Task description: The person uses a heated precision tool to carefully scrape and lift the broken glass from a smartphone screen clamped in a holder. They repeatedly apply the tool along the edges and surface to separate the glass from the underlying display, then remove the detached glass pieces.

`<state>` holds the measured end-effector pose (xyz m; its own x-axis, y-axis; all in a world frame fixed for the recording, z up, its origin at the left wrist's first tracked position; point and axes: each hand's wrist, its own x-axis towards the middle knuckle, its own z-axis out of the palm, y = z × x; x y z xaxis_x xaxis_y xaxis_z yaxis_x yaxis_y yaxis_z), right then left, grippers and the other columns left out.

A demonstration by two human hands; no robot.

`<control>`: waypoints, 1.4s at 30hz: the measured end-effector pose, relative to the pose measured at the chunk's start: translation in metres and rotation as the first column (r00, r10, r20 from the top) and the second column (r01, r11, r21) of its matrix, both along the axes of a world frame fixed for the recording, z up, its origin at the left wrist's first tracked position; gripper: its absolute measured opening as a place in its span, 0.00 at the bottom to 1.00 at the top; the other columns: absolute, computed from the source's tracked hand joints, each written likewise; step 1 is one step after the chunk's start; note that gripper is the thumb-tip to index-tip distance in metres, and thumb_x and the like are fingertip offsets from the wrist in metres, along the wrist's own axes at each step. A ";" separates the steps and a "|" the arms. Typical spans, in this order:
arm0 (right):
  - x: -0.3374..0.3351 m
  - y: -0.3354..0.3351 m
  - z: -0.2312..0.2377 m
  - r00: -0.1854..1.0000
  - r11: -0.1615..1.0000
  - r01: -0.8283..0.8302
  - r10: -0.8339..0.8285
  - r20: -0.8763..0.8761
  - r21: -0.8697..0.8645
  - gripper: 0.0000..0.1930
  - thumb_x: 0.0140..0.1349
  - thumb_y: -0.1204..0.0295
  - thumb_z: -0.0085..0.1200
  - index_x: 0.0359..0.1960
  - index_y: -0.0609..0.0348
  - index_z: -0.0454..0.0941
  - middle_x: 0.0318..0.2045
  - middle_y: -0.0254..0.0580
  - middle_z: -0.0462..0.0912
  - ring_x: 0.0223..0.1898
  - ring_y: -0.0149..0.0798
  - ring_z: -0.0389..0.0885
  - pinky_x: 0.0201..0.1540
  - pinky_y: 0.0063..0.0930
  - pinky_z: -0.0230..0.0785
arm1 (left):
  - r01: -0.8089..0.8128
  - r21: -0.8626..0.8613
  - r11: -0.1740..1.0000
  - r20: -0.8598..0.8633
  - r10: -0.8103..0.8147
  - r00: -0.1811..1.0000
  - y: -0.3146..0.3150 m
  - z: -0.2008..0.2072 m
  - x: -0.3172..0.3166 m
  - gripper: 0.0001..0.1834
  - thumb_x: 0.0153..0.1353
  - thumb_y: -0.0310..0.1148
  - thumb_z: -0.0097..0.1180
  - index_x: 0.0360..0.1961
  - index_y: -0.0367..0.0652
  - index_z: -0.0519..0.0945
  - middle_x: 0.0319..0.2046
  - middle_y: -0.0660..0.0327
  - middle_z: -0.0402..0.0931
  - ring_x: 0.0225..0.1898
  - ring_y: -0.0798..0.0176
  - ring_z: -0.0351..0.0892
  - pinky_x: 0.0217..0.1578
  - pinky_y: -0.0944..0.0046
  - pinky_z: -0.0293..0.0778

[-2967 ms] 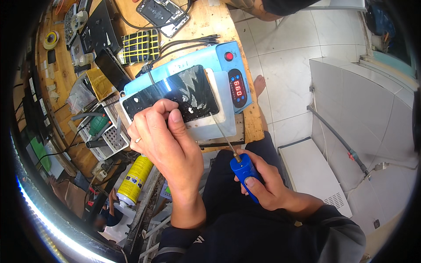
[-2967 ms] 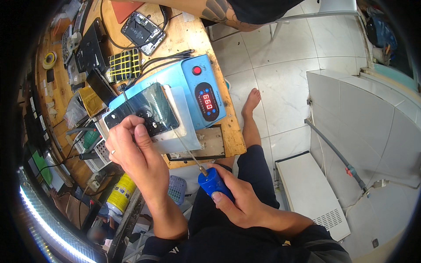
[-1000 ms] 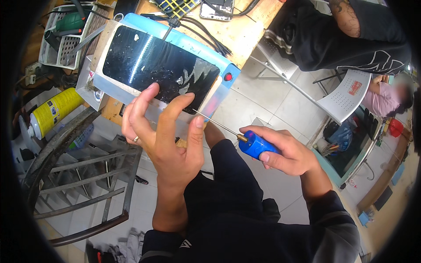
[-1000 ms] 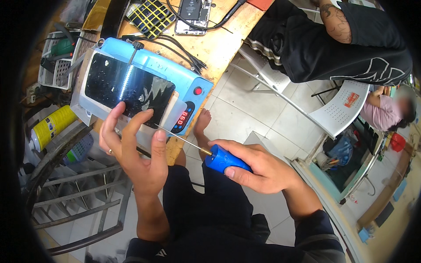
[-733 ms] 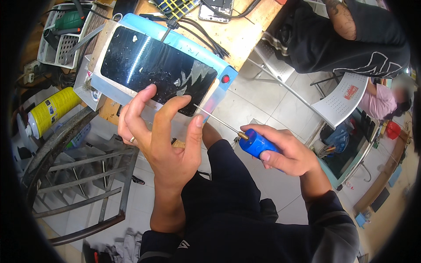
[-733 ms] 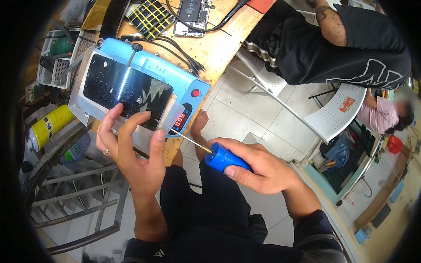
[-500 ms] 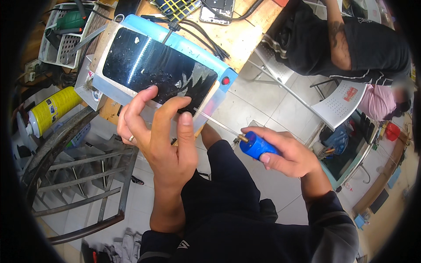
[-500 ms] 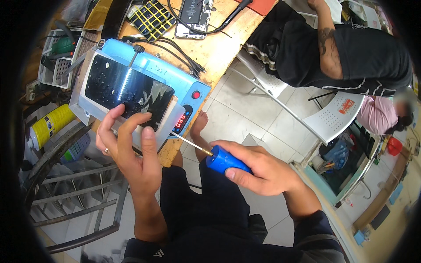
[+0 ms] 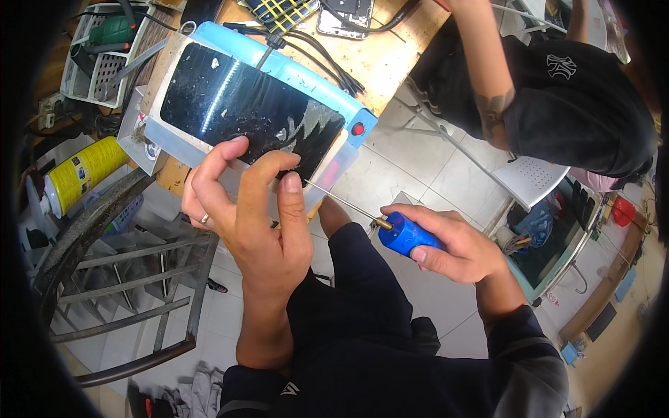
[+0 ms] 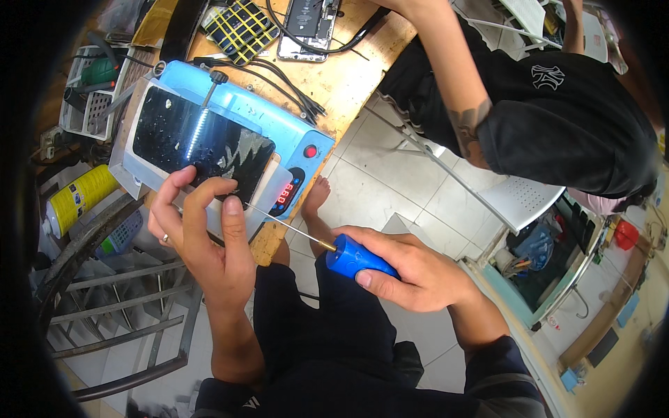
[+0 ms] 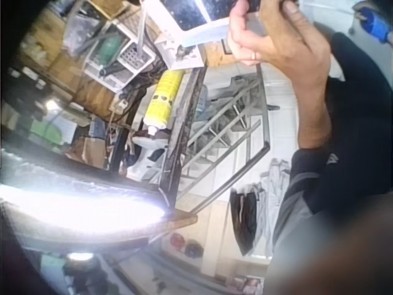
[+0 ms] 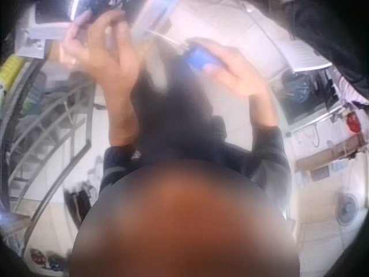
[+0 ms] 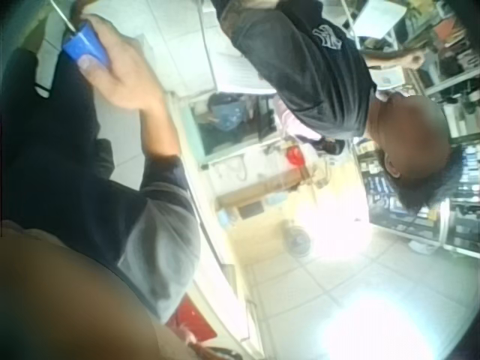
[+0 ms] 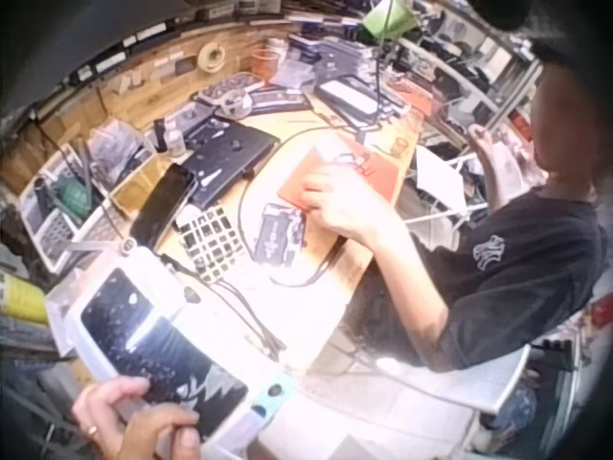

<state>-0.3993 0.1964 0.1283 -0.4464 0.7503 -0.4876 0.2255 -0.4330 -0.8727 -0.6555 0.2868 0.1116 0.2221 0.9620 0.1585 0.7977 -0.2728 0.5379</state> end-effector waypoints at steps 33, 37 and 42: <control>0.009 0.005 0.008 0.993 0.994 0.110 -0.110 0.046 -0.011 0.32 0.72 0.59 0.51 0.74 0.62 0.66 0.47 0.50 0.84 0.27 0.35 0.85 0.38 0.29 0.78 | -0.013 -0.027 1.000 0.004 0.013 1.000 0.000 0.001 0.001 0.07 0.67 0.33 0.62 0.44 0.49 0.87 0.60 0.52 0.70 0.65 0.48 0.57 0.65 0.46 0.49; 0.007 0.006 0.012 0.995 0.996 0.089 -0.088 0.056 -0.007 0.32 0.72 0.59 0.52 0.74 0.62 0.66 0.48 0.50 0.84 0.27 0.36 0.85 0.38 0.29 0.78 | -0.011 -0.027 1.000 0.006 0.012 1.000 0.000 0.001 0.001 0.07 0.66 0.32 0.62 0.44 0.49 0.87 0.60 0.52 0.70 0.65 0.48 0.57 0.65 0.46 0.49; 0.008 0.008 0.015 0.999 0.999 0.023 -0.021 0.048 -0.024 0.31 0.76 0.60 0.52 0.74 0.64 0.64 0.45 0.54 0.84 0.34 0.47 0.86 0.43 0.37 0.78 | -0.014 -0.032 0.999 0.013 0.015 1.000 0.000 0.000 0.001 0.08 0.65 0.31 0.62 0.44 0.49 0.86 0.60 0.52 0.70 0.65 0.48 0.57 0.65 0.46 0.49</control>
<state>-0.3912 0.2044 0.1433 -0.4055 0.7471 -0.5266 0.2570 -0.4597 -0.8501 -0.6549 0.2872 0.1121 0.2061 0.9698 0.1302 0.7945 -0.2435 0.5563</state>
